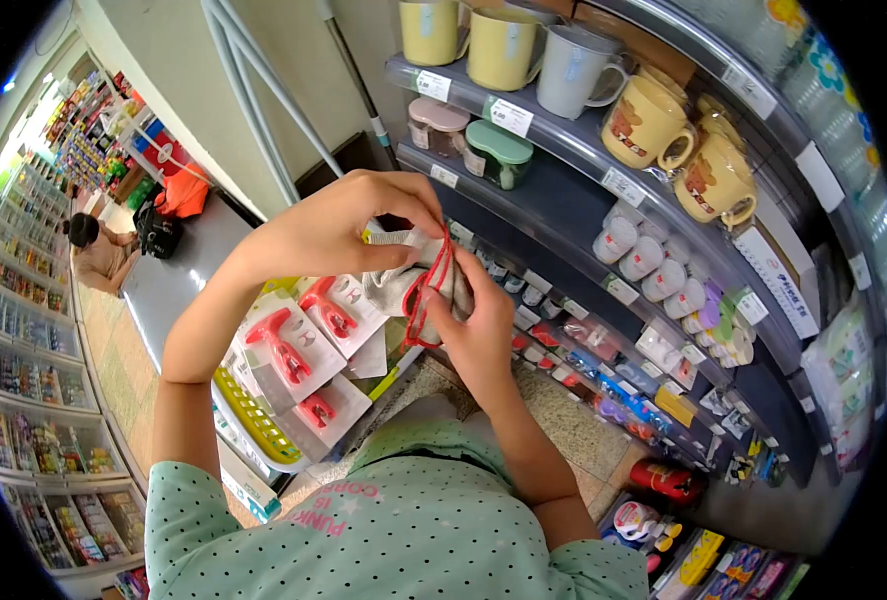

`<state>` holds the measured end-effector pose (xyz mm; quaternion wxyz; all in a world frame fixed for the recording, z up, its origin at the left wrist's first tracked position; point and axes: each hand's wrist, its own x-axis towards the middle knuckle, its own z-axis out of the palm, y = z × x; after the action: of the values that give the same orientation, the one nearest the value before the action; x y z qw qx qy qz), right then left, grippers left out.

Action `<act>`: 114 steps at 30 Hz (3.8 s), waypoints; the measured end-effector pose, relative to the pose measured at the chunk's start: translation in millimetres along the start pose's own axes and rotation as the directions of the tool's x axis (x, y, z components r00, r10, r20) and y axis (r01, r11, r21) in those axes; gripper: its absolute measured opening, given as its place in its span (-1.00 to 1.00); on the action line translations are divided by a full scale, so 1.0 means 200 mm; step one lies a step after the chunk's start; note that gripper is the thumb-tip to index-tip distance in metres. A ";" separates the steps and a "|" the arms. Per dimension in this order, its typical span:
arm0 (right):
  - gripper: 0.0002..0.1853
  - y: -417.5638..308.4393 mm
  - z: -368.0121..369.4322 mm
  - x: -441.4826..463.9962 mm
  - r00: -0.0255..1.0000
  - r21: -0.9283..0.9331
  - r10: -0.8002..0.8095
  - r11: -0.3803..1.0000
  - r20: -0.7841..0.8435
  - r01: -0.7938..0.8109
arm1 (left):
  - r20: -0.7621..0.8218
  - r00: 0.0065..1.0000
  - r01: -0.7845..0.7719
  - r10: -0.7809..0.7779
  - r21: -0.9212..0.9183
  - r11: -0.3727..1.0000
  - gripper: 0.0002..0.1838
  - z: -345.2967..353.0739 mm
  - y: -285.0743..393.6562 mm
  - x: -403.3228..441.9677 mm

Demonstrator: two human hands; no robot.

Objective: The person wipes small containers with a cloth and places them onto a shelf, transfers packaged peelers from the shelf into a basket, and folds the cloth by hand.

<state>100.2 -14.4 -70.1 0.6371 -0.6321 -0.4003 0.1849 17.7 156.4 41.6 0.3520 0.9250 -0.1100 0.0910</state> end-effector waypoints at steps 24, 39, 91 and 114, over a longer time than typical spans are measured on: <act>-0.73 -0.10 -0.73 -0.23 0.913 0.296 0.145 0.955 -0.382 -0.028 | 0.171 0.963 -0.140 0.207 -0.338 0.931 -0.65 0.25 0.16 0.25; -0.81 -0.32 -1.34 -0.69 0.932 -0.446 -0.205 0.893 -0.299 0.054 | 0.096 0.971 -0.213 0.218 -0.061 0.975 -0.60 0.98 0.56 0.77; -0.78 -0.33 -2.05 -1.33 0.715 -0.573 -0.285 0.796 -0.639 -0.195 | -0.147 0.949 0.146 -0.279 -0.580 0.801 -0.32 1.96 0.92 0.93; -0.92 -0.16 -2.40 -1.55 0.848 -0.095 0.090 0.982 -0.522 -0.163 | 0.130 0.981 0.190 -0.141 -0.551 0.812 -0.89 1.67 0.60 0.72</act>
<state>259.9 -563.8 -67.6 0.6628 -0.7254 -0.1842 0.0228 153.7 -176.1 -93.4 0.6097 0.7898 -0.0655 -0.0149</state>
